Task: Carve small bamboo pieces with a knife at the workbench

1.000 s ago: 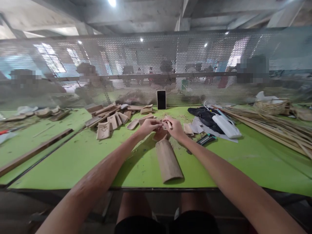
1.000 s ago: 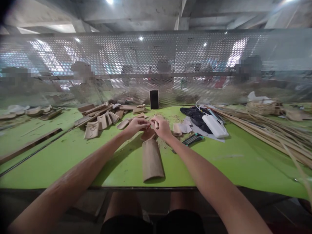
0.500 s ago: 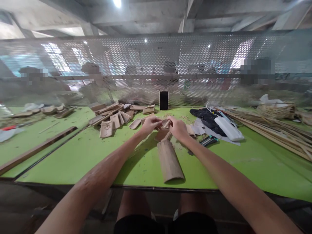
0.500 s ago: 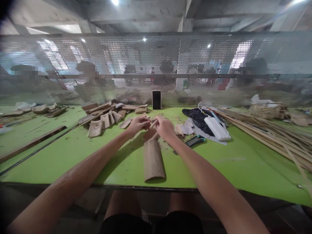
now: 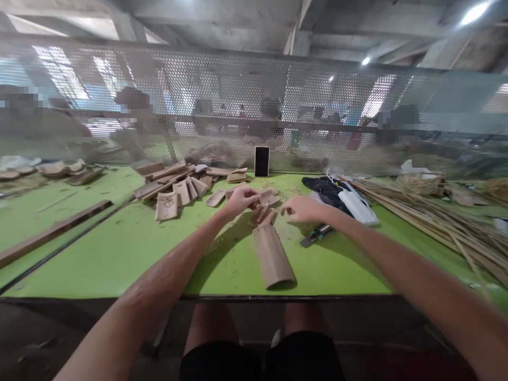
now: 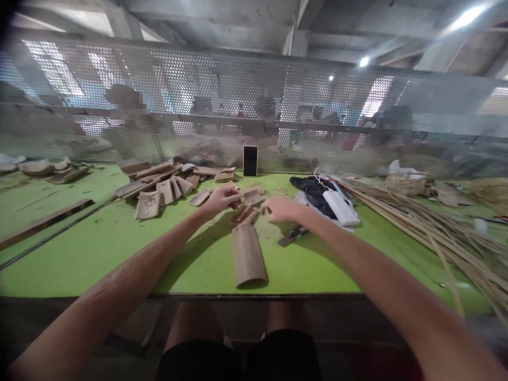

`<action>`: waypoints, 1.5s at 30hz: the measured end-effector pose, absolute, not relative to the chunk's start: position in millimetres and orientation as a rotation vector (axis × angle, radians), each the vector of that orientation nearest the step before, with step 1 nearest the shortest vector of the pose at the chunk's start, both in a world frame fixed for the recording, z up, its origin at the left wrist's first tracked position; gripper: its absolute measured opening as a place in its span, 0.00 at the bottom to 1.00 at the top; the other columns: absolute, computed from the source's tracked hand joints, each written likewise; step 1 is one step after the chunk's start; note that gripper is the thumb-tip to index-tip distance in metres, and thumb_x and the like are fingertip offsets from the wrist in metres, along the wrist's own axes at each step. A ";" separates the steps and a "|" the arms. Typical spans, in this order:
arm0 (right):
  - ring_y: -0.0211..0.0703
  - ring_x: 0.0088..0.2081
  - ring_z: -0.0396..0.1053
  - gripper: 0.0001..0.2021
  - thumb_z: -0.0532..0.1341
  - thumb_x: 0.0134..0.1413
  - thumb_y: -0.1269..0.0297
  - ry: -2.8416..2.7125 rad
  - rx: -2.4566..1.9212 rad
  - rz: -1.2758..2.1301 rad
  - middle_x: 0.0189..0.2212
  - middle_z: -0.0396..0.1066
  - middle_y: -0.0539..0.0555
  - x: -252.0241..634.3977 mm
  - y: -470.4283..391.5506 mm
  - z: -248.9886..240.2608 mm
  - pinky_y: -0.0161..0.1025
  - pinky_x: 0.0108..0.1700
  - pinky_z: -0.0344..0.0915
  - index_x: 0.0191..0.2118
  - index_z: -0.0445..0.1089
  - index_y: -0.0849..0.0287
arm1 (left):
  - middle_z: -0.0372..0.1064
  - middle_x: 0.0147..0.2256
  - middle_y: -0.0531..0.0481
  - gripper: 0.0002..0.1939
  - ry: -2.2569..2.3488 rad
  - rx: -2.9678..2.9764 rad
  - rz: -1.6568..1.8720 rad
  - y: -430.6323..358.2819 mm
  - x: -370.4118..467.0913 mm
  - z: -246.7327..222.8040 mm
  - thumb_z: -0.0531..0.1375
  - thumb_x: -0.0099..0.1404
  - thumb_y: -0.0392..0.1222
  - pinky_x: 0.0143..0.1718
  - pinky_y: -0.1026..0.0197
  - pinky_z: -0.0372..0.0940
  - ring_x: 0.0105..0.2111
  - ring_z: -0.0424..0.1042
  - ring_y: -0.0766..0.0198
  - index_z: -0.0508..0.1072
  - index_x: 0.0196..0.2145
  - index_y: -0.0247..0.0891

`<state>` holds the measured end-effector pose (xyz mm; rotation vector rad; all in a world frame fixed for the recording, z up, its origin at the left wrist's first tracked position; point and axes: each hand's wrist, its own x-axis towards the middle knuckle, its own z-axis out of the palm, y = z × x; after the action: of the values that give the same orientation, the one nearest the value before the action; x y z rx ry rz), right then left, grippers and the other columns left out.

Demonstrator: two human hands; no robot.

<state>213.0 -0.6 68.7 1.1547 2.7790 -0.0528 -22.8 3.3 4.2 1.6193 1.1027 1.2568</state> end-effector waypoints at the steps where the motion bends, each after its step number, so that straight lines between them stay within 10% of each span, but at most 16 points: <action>1: 0.47 0.39 0.75 0.19 0.59 0.48 0.77 2.729 1.104 -0.074 0.44 0.79 0.59 229.3 -4.6 71.9 0.38 0.38 0.64 0.45 0.79 0.59 | 0.74 0.25 0.47 0.12 1.097 1.618 1.251 2.8 -22.7 5.6 0.67 0.62 0.45 0.28 0.66 0.68 0.24 0.72 0.68 0.77 0.30 0.31; 9: 0.57 0.51 0.71 0.18 0.61 0.51 0.74 2.826 1.073 0.186 0.48 0.74 0.63 328.2 -28.3 37.8 0.50 0.53 0.64 0.49 0.75 0.60 | 0.76 0.29 0.43 0.14 0.997 1.646 1.137 -1.8 -15.2 16.1 0.67 0.62 0.48 0.31 0.64 0.69 0.27 0.74 0.66 0.80 0.31 0.31; 26: 0.55 0.45 0.71 0.20 0.48 0.69 0.52 3.446 1.387 -0.214 0.45 0.73 0.62 213.6 11.0 4.1 0.48 0.45 0.67 0.54 0.68 0.57 | 0.71 0.24 0.49 0.05 0.807 1.286 1.281 -3.5 -6.9 15.9 0.67 0.60 0.36 0.29 0.66 0.64 0.24 0.68 0.71 0.80 0.32 0.30; 45: 0.51 0.41 0.69 0.19 0.47 0.71 0.54 3.465 1.380 -0.242 0.39 0.71 0.60 222.8 2.9 6.2 0.44 0.42 0.64 0.48 0.69 0.60 | 0.74 0.28 0.48 0.07 0.848 1.354 1.332 -10.3 3.3 14.0 0.69 0.58 0.39 0.34 0.64 0.68 0.28 0.72 0.68 0.79 0.31 0.31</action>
<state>222.8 2.9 6.2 1.3800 3.4653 -0.2423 3.3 -10.3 14.0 1.3541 0.8477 1.3322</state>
